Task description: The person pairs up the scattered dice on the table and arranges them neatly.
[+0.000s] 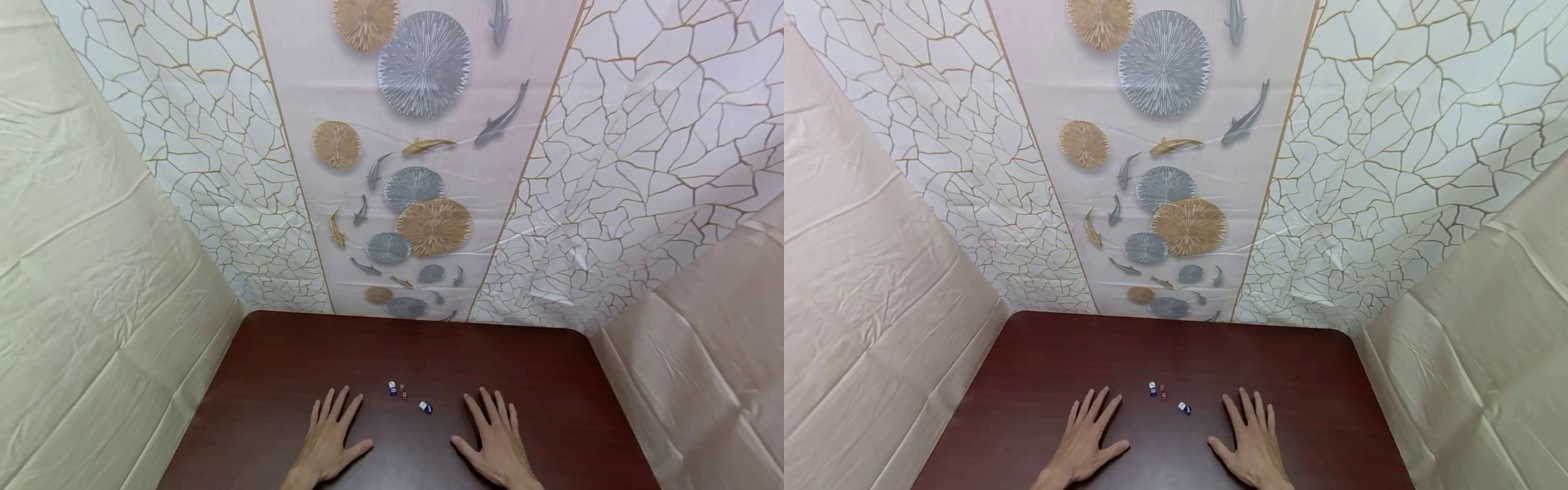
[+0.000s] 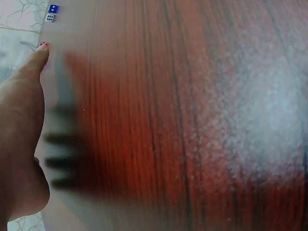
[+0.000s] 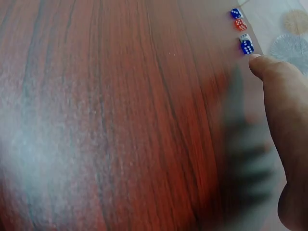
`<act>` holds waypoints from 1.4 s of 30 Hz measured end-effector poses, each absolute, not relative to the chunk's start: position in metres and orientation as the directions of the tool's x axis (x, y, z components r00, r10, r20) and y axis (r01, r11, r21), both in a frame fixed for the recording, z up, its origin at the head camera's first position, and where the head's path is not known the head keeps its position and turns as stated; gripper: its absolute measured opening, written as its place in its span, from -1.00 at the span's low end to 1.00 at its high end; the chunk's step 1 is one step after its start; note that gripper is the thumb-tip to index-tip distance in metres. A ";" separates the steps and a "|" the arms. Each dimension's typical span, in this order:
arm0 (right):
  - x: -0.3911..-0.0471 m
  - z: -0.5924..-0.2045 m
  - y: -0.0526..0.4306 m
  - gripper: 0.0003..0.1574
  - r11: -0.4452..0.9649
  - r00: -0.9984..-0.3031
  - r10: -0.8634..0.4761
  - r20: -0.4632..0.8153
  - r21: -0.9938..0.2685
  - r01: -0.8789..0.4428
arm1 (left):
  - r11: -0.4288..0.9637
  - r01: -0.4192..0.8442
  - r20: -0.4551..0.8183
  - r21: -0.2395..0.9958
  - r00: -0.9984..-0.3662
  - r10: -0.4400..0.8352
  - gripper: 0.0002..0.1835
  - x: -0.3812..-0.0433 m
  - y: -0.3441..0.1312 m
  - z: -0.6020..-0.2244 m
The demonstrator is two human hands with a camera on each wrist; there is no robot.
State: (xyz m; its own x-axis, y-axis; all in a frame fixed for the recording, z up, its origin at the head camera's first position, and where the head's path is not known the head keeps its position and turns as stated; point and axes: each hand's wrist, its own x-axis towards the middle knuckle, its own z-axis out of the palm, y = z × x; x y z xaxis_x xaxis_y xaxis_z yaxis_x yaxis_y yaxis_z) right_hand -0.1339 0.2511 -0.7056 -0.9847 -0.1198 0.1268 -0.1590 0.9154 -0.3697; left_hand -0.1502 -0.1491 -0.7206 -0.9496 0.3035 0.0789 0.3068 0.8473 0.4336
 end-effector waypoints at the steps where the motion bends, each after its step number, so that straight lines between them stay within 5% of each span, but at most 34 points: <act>1: -0.134 -0.705 0.250 0.14 0.914 -0.984 -0.121 0.128 -0.374 -0.161 | 0.845 0.307 0.081 0.438 -0.949 0.303 0.01 -0.150 -0.149 -0.721; 20: -0.134 -0.708 0.234 0.06 0.883 -0.940 -0.158 0.302 -0.382 -0.272 | 0.841 0.314 0.102 0.441 -0.948 0.301 0.00 -0.148 -0.140 -0.720; 31: -0.140 -0.707 0.226 0.03 0.873 -0.957 -0.150 0.247 -0.422 -0.246 | 0.841 0.312 0.110 0.441 -0.949 0.294 -0.02 -0.152 -0.136 -0.719; 42: -0.142 -0.709 0.217 0.02 0.837 -0.885 -0.180 0.429 -0.406 -0.367 | 0.835 0.290 0.147 0.468 -0.957 0.250 -0.10 -0.155 -0.130 -0.717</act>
State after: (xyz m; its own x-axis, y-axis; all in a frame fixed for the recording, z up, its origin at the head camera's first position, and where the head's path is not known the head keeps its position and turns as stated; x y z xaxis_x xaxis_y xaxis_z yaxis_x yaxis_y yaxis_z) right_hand -0.1418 0.2168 -0.7095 -0.8849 -0.1803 0.4295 -0.3674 0.8369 -0.4058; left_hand -0.1551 -0.1295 -0.7172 -0.9570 0.2502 0.1471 0.2902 0.8346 0.4682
